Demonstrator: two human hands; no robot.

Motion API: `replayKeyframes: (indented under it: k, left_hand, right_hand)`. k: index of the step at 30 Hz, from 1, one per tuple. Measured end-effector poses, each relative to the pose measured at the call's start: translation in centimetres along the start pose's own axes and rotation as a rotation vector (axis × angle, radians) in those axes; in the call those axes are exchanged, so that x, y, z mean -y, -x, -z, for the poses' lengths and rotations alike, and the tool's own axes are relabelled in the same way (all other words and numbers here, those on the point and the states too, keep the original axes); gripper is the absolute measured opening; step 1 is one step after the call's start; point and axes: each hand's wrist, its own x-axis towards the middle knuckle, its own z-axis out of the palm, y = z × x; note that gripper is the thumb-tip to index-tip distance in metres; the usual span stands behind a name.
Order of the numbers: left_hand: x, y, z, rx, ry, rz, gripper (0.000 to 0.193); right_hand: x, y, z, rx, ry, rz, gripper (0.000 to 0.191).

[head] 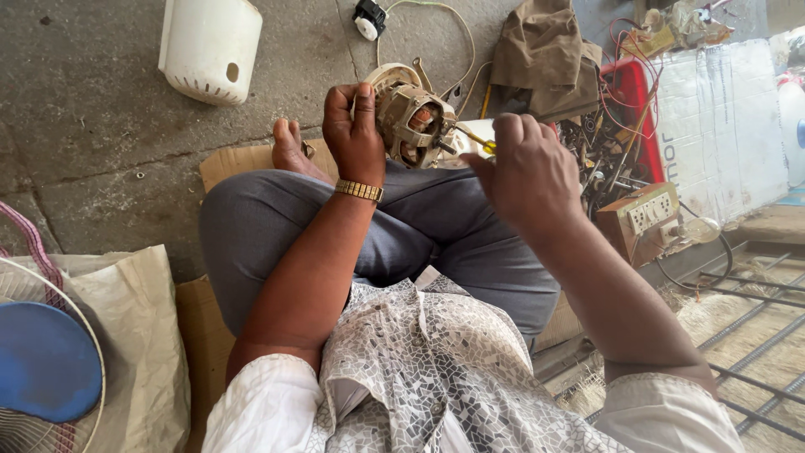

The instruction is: The person sits on the floor and repairs a white electrical appliance, likely a fan motor. They use a screwdriver to adjust internal components, wipe the motor with a cloth, and manipulate wires and small parts. The task involves disassembly, cleaning, and reassembly of the motor housing.

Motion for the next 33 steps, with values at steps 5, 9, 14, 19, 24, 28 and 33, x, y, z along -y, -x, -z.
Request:
replayKeyframes:
  k: [5,9,14,19,24,28,33]
  left_hand:
    - [0.0,0.1,0.0,0.019,0.004,0.01,0.025]
    - [0.0,0.2,0.1,0.017,0.001,0.018,0.025]
    - [0.1,0.1,0.2,0.007,-0.014,0.001,0.024]
    - [0.1,0.0,0.1,0.023,0.003,0.013,0.024]
    - [-0.1,0.1,0.1,0.034,0.002,-0.002,0.025]
    - [-0.4,0.3,0.2,0.048,0.029,0.021,0.025]
    - [-0.4,0.3,0.1,0.051,0.0,-0.011,0.026]
  right_hand:
    - [-0.2,-0.7,1.1,0.374,0.07,-0.198,0.032]
    - [-0.4,-0.6,0.9,0.217,0.056,-0.018,0.027]
    - [-0.8,-0.1,0.3,-0.038,0.161,0.27,0.008]
    - [-0.9,-0.5,0.5,0.002,0.111,0.077,0.038]
    - [-0.2,-1.1,-0.1,0.407,0.134,-0.102,0.04]
    - [-0.7,-0.7,-0.3,0.144,0.16,0.08,0.036]
    - [-1.1,-0.1,0.5,-0.091,0.243,0.304,0.015]
